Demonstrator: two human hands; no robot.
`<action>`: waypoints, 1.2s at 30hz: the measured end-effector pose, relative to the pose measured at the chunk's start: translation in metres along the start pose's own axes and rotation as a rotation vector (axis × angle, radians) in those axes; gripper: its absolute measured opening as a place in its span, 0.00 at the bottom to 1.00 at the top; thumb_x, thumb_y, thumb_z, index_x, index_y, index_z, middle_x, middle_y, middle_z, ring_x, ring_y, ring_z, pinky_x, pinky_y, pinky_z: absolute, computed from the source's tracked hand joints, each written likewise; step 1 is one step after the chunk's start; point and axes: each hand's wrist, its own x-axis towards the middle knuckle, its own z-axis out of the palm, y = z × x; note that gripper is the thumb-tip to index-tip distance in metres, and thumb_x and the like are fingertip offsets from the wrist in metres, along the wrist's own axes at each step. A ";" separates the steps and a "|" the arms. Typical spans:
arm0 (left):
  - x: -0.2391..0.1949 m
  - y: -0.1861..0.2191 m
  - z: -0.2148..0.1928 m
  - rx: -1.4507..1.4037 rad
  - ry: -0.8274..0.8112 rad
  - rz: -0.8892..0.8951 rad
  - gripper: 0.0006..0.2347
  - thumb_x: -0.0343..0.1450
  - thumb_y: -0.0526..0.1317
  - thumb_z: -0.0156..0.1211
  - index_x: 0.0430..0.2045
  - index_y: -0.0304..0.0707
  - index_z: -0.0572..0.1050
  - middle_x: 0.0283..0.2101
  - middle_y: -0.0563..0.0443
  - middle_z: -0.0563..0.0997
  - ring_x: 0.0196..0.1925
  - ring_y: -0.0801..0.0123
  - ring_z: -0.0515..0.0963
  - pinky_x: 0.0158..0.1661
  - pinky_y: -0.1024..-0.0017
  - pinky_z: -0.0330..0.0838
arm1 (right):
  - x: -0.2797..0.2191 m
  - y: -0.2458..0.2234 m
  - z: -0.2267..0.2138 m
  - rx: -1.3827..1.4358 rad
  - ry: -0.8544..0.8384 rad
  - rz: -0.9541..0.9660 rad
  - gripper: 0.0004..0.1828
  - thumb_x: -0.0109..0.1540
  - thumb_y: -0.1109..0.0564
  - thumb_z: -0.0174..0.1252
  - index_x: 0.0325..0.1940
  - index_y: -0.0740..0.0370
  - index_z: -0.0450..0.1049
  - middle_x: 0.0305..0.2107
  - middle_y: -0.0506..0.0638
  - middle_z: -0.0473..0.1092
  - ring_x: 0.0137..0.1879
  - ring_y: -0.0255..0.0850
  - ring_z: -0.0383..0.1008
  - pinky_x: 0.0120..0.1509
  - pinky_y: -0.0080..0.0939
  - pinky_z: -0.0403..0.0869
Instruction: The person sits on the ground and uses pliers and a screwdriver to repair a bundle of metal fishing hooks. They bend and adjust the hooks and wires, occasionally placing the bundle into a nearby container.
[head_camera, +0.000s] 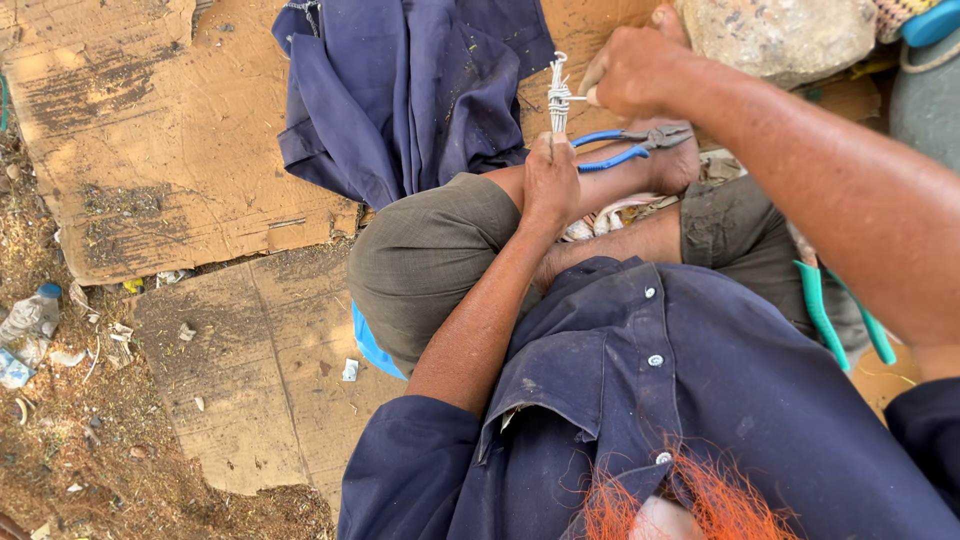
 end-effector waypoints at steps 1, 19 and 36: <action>-0.002 0.003 0.001 -0.122 -0.026 -0.117 0.14 0.78 0.44 0.43 0.29 0.33 0.69 0.22 0.47 0.70 0.21 0.67 0.68 0.22 0.64 0.61 | -0.003 -0.001 -0.001 -0.031 0.067 -0.040 0.15 0.59 0.52 0.59 0.47 0.47 0.86 0.40 0.63 0.78 0.55 0.61 0.76 0.78 0.64 0.45; -0.004 0.028 -0.005 -0.270 -0.026 -0.333 0.12 0.78 0.45 0.40 0.32 0.36 0.67 0.20 0.53 0.69 0.13 0.72 0.66 0.11 0.70 0.57 | -0.043 -0.042 0.102 0.675 0.602 -0.107 0.17 0.64 0.61 0.55 0.56 0.66 0.75 0.45 0.68 0.76 0.53 0.64 0.75 0.58 0.55 0.72; 0.006 -0.017 0.004 0.123 0.017 0.047 0.16 0.78 0.42 0.41 0.29 0.25 0.69 0.26 0.36 0.74 0.30 0.55 0.74 0.39 0.57 0.70 | 0.002 0.006 0.047 0.301 0.233 -0.149 0.15 0.60 0.57 0.60 0.48 0.62 0.82 0.42 0.68 0.77 0.50 0.61 0.78 0.63 0.53 0.69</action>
